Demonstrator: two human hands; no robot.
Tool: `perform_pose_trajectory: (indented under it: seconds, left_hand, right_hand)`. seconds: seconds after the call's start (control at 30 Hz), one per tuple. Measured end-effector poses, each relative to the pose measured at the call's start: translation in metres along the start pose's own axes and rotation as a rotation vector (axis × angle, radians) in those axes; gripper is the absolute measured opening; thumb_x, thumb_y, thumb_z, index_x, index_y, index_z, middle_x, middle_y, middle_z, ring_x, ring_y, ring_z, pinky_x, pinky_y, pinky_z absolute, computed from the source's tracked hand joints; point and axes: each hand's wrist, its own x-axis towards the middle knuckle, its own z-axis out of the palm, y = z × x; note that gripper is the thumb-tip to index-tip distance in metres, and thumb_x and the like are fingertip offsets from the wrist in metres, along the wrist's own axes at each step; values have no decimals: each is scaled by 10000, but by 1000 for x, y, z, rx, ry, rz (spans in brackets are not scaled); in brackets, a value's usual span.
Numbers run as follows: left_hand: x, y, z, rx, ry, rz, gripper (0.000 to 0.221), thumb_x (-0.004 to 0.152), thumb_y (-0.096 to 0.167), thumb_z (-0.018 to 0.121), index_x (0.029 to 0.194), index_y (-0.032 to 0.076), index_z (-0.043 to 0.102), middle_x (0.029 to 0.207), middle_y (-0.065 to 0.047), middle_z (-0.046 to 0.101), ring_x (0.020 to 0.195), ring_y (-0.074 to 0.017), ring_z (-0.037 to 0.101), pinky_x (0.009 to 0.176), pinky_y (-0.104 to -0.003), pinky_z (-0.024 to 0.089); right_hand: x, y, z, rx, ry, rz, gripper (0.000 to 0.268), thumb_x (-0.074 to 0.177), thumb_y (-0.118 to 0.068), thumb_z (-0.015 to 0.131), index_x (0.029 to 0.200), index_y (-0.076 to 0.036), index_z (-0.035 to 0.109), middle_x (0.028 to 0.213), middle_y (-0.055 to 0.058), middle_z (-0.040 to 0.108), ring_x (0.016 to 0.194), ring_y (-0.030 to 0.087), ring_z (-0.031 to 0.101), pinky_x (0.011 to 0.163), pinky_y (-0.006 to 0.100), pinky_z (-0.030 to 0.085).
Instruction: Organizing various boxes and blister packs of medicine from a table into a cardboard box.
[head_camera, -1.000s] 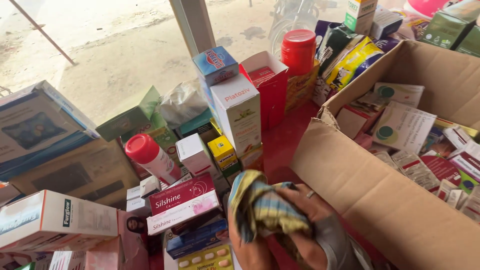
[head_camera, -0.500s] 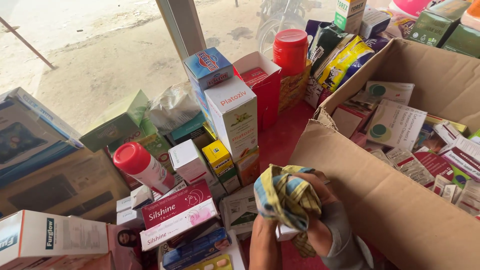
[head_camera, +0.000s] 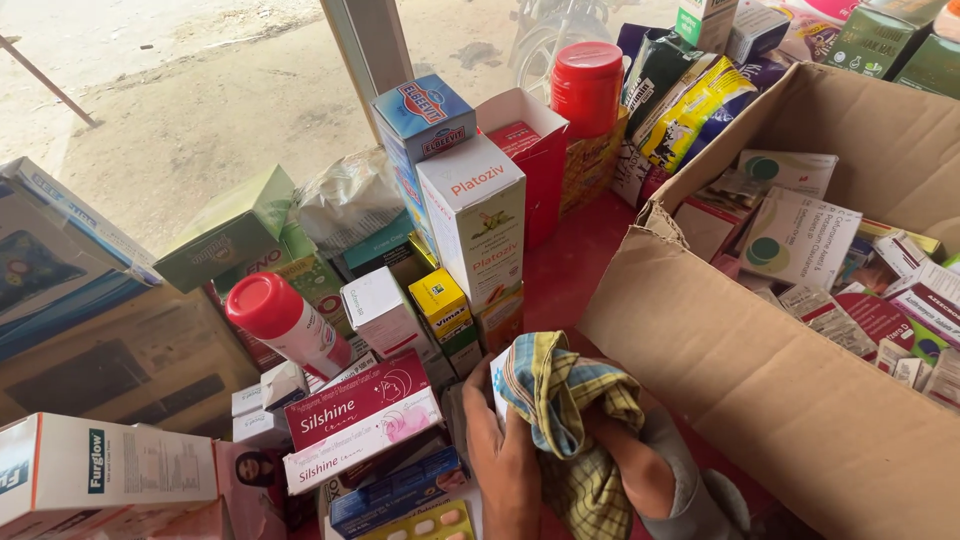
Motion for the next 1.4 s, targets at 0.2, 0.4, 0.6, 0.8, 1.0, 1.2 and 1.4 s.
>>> perform_pose_trajectory:
  seconds: [0.2, 0.4, 0.6, 0.8, 1.0, 1.2, 1.4]
  left_hand:
    - [-1, -14, 10, -264, -145, -276, 573, 961, 382, 558, 1341, -47, 553, 1118, -244, 713, 989, -306, 681, 879, -400, 534]
    - [0, -12, 9, -22, -206, 165, 579, 970, 286, 654, 1434, -38, 529, 1373, -203, 587, 1272, -241, 550, 1069, -355, 419]
    - [7, -28, 5, -161, -128, 121, 551, 996, 161, 574, 1523, 10, 521, 1372, -181, 554, 1278, -253, 546, 1095, -342, 433]
    - [4, -24, 0, -541, -118, -3, 385, 1089, 203, 507, 1384, -29, 596, 1270, -142, 687, 1167, -201, 637, 1030, -346, 513]
    - [-8, 15, -4, -223, -228, 142, 500, 919, 155, 740, 1332, -32, 530, 1240, -167, 696, 1126, -187, 668, 976, -332, 548]
    - [-6, 5, -12, -319, -304, -40, 433, 997, 218, 656, 1350, -2, 535, 1137, -118, 712, 1017, -137, 671, 880, -306, 566]
    - [-8, 19, -17, 155, -2, 271, 358, 1031, 232, 609, 1284, -22, 587, 1142, -186, 699, 1034, -250, 685, 894, -376, 543]
  right_hand:
    - [40, -27, -2, -17, 33, -33, 364, 959, -55, 534, 1307, 6, 622, 1234, 84, 693, 1134, 170, 639, 974, 325, 512]
    - [45, -6, -21, -214, 61, -139, 355, 996, -64, 535, 1333, 16, 613, 1269, 77, 674, 1174, 154, 617, 1026, 314, 484]
    - [37, -5, -1, -59, -39, -50, 344, 995, -35, 539, 1326, 18, 616, 1243, 84, 681, 1155, 160, 631, 1006, 324, 503]
    - [32, -9, 14, -152, -3, -131, 361, 973, -43, 578, 1330, -2, 608, 1238, 68, 680, 1147, 136, 634, 1015, 310, 512]
    - [38, -17, -7, -417, 62, -340, 350, 1013, -121, 606, 1342, -2, 611, 1295, 66, 668, 1181, 139, 629, 1025, 308, 516]
    - [46, -23, 0, -225, 106, -166, 392, 1026, -161, 571, 1390, -16, 591, 1337, 55, 653, 1200, 145, 620, 1028, 313, 510]
    - [47, 12, -24, -204, -21, -198, 439, 1001, -94, 598, 1430, -13, 548, 1363, 67, 613, 1252, 164, 585, 1096, 334, 465]
